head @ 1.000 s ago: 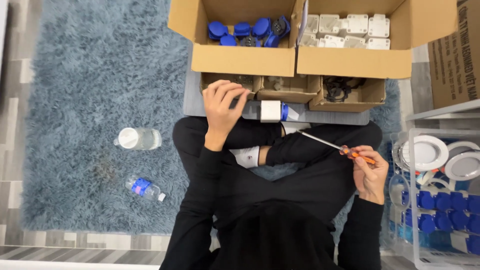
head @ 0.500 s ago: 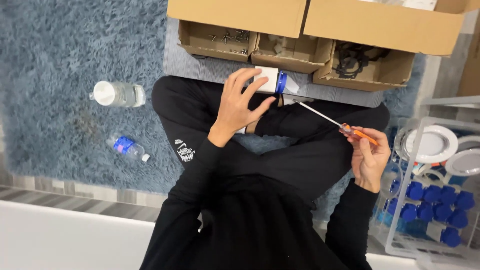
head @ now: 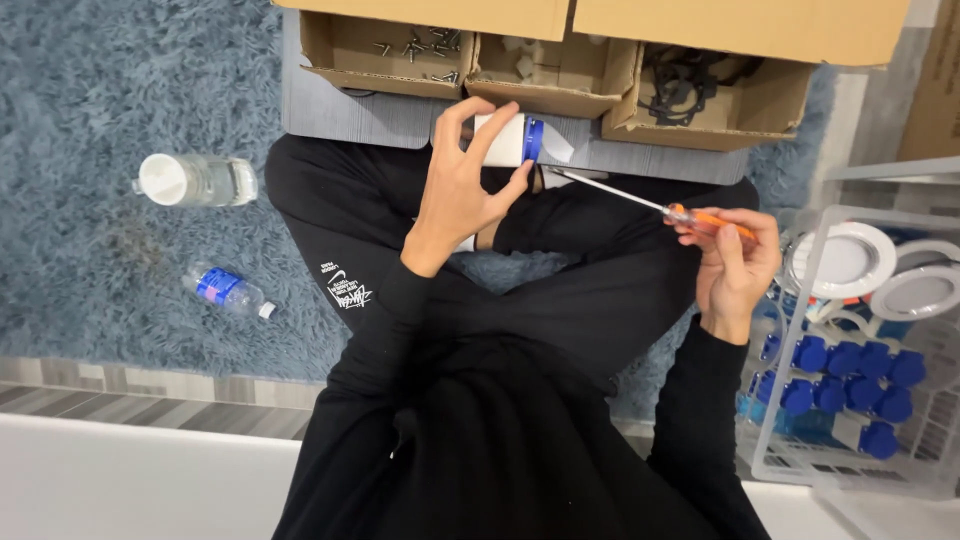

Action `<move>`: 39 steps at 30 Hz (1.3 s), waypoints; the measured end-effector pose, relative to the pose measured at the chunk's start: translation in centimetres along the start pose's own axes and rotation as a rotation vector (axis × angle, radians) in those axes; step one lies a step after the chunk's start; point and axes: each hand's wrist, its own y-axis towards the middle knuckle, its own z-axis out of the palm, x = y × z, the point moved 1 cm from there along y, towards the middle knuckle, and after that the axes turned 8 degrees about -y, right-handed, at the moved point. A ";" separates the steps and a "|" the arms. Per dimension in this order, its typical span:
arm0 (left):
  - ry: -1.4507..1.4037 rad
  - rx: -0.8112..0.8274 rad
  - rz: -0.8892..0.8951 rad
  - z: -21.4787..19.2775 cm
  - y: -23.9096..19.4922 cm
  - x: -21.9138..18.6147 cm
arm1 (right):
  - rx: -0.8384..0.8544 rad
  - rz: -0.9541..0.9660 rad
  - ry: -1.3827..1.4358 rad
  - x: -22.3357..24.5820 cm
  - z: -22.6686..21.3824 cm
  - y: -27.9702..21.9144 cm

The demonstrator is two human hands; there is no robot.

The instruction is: Assembling electrical sockets or switches by joining plastic housing components and tightening screws with a manual screwdriver.

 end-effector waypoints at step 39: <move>-0.080 0.224 0.251 0.0 1.0 3.7 | 0.039 0.075 -0.189 2.4 1.5 0.3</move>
